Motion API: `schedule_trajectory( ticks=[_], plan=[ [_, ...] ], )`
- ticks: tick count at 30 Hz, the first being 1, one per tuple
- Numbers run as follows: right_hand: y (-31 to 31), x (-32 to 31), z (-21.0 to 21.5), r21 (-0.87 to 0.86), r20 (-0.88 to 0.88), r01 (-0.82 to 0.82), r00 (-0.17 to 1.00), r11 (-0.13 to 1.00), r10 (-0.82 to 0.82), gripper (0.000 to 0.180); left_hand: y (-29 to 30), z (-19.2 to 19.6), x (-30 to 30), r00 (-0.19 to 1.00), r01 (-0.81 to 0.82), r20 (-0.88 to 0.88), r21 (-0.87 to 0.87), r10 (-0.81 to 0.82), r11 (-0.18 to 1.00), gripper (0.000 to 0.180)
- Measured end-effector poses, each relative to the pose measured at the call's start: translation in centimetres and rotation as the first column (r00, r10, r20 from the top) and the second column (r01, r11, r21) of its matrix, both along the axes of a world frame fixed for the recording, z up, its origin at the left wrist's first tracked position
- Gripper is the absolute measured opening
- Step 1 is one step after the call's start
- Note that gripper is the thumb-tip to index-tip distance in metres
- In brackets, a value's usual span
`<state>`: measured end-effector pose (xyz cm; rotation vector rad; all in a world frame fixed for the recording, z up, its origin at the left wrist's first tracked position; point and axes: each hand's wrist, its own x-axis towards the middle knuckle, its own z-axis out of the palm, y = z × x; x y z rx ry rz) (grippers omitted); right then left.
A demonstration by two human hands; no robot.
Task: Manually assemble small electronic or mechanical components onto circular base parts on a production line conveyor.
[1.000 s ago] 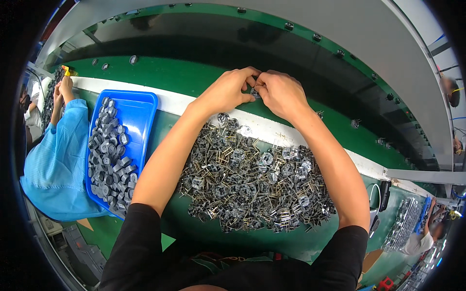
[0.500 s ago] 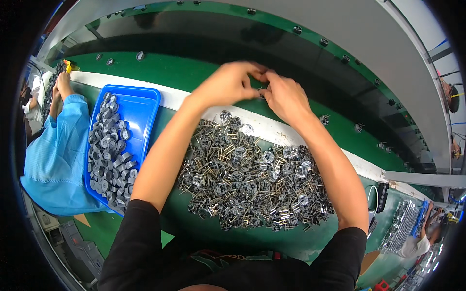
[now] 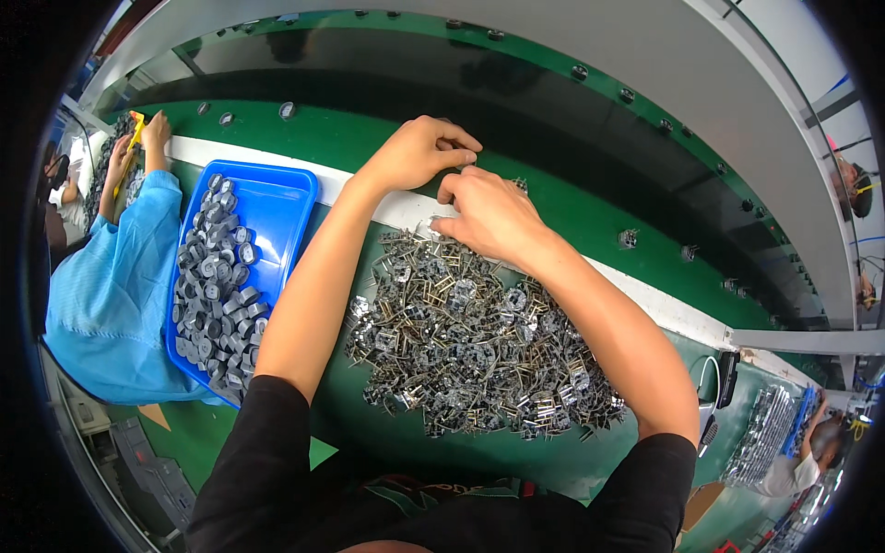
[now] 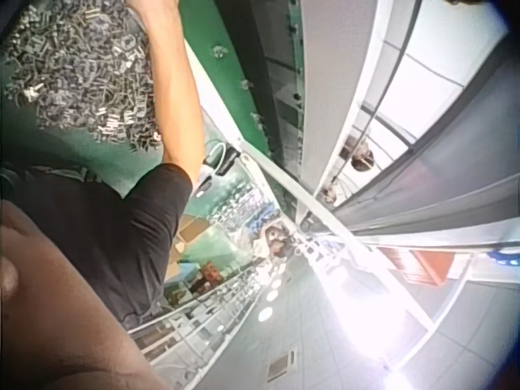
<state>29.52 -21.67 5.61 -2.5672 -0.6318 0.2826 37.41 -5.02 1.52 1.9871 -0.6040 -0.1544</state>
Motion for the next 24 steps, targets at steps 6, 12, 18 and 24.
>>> schedule_trajectory(
  ticks=[6, 12, 18, 24],
  plan=[
    [-0.9, -0.6, 0.5, 0.059, -0.107, -0.095, 0.989, 0.994, 0.101, 0.027, 0.5, -0.8, 0.4, 0.993, -0.102, 0.062, 0.022, 0.1, 0.995, 0.026],
    [-1.6, -1.2, -0.2, 0.03, -0.082, -0.145, 0.986, 0.989, 0.147, 0.019, 0.6, -0.4, -0.3, 0.987, -0.117, 0.116, 0.076, 0.108, 0.99, 0.036],
    [-2.4, -0.2, 1.3, 0.134, -0.378, -0.055, 0.92, 0.989, 0.102, 0.018, -0.1, -1.2, 0.3, 0.983, -0.012, 0.184, 0.117, -0.009, 0.993, 0.044],
    [-3.9, -0.6, 0.5, 0.291, -0.209, -0.058, 0.97, 0.955, 0.122, 0.025, -1.3, -1.7, -0.6, 0.935, -0.187, 0.331, 0.15, 0.128, 0.971, 0.045]
  ],
)
